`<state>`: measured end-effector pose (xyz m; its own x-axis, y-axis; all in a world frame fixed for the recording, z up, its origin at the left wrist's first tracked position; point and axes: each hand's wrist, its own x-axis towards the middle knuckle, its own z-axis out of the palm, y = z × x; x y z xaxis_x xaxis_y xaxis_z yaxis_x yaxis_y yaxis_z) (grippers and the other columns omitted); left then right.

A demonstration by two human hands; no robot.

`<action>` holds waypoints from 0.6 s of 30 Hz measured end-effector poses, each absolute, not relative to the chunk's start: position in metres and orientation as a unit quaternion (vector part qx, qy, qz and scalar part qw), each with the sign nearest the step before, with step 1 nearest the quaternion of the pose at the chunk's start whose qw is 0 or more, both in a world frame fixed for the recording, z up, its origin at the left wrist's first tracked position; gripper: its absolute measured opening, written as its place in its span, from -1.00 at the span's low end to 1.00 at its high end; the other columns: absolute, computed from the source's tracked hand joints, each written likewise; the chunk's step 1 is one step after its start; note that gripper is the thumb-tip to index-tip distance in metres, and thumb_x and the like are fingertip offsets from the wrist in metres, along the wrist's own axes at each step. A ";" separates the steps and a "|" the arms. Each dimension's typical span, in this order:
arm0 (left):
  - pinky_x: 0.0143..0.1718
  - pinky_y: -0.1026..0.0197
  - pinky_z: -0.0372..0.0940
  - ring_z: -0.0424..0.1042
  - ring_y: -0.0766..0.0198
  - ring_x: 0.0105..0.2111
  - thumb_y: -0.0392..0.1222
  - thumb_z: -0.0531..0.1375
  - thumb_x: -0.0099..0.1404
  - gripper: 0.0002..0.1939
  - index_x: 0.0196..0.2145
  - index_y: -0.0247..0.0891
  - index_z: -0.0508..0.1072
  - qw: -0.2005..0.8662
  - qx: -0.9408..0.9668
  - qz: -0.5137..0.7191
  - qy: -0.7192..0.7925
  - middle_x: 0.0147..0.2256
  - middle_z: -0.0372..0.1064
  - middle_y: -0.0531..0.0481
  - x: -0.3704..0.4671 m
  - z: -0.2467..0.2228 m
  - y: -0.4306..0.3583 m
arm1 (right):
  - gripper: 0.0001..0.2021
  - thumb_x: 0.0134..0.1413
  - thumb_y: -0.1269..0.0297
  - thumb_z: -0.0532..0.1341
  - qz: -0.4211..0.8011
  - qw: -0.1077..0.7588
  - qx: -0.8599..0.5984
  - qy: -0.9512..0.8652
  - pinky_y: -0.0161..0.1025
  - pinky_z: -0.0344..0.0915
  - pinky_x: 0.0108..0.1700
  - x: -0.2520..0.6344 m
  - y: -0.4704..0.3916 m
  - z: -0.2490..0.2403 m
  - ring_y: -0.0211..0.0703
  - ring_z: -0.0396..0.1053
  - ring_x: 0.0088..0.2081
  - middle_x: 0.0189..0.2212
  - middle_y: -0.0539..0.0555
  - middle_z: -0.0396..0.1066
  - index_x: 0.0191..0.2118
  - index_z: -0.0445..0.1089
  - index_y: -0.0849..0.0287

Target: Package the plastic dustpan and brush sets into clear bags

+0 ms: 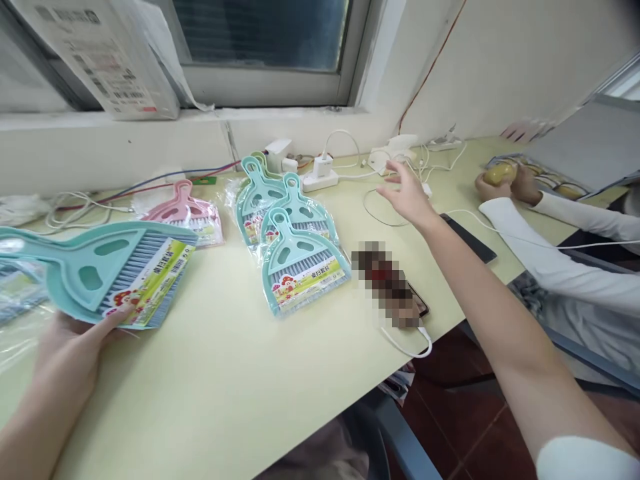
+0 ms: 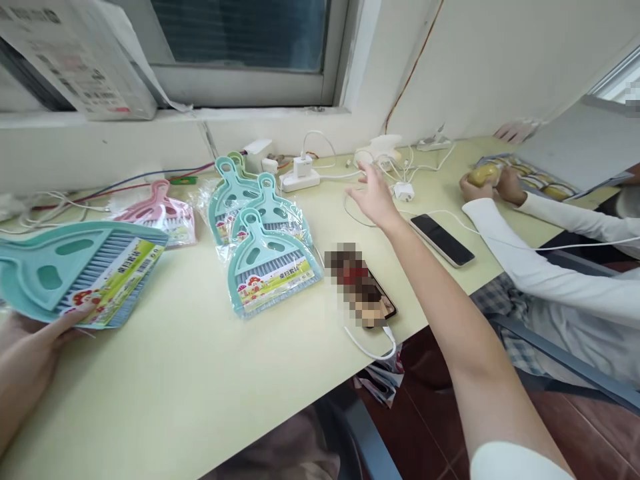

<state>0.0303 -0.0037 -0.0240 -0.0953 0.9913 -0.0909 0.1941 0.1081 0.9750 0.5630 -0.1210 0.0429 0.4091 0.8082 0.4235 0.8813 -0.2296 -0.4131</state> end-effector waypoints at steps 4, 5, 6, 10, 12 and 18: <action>-0.47 0.42 0.45 0.51 0.32 -0.37 -0.30 0.48 -0.23 -0.22 0.02 -0.19 0.43 0.462 0.492 0.468 0.570 -0.09 0.48 -0.07 0.028 -0.022 -0.004 | -0.39 0.12 0.23 0.16 -0.150 0.289 -0.771 -0.547 0.12 0.11 0.26 0.582 -0.021 0.058 0.12 0.08 0.29 0.29 0.27 0.09 0.29 0.08 0.17; -0.46 0.41 0.46 0.50 0.32 -0.37 -0.32 0.48 -0.23 -0.23 0.00 -0.20 0.43 0.466 0.486 0.471 0.570 -0.11 0.48 -0.07 0.028 -0.021 -0.004 | -0.41 0.13 0.25 0.16 -0.169 0.271 -0.761 -0.564 0.13 0.06 0.28 0.578 -0.005 0.063 0.11 0.05 0.30 0.30 0.25 0.09 0.28 0.10 0.16; -0.45 0.39 0.46 0.51 0.31 -0.37 -0.32 0.47 -0.22 -0.26 -0.01 -0.20 0.43 0.470 0.482 0.471 0.569 -0.11 0.48 -0.08 0.028 -0.020 -0.005 | -0.44 0.15 0.24 0.15 -0.177 0.249 -0.753 -0.582 0.17 0.05 0.27 0.573 0.007 0.067 0.13 0.05 0.30 0.29 0.24 0.10 0.27 0.11 0.14; -0.41 0.34 0.49 0.51 0.26 -0.34 -0.27 0.47 -0.14 -0.32 -0.03 -0.21 0.39 0.477 0.483 0.451 0.580 -0.12 0.47 -0.10 0.028 -0.017 -0.008 | -0.57 0.26 0.24 0.06 -0.180 0.138 -0.741 -0.632 0.26 0.02 0.17 0.549 0.035 0.082 0.19 0.21 0.17 0.15 0.36 0.29 0.17 0.24 0.33; -0.42 0.34 0.49 0.51 0.26 -0.35 -0.26 0.48 -0.15 -0.32 -0.04 -0.20 0.40 0.479 0.483 0.441 0.585 -0.13 0.47 -0.11 0.028 -0.017 -0.008 | -0.62 0.32 0.29 -0.03 -0.182 0.086 -0.741 -0.641 0.25 0.00 0.16 0.542 0.046 0.089 0.13 0.28 0.09 0.03 0.37 0.38 0.10 0.29 0.40; -0.47 0.39 0.48 0.51 0.28 -0.37 -0.34 0.48 -0.21 -0.35 -0.09 -0.23 0.45 0.499 0.459 0.473 0.563 -0.13 0.49 -0.09 0.023 -0.022 0.000 | -0.64 0.38 0.35 -0.09 -0.208 0.011 -0.746 -0.633 0.17 0.02 0.18 0.538 0.074 0.108 -0.02 0.37 0.01 -0.09 0.34 0.47 0.01 0.36 0.45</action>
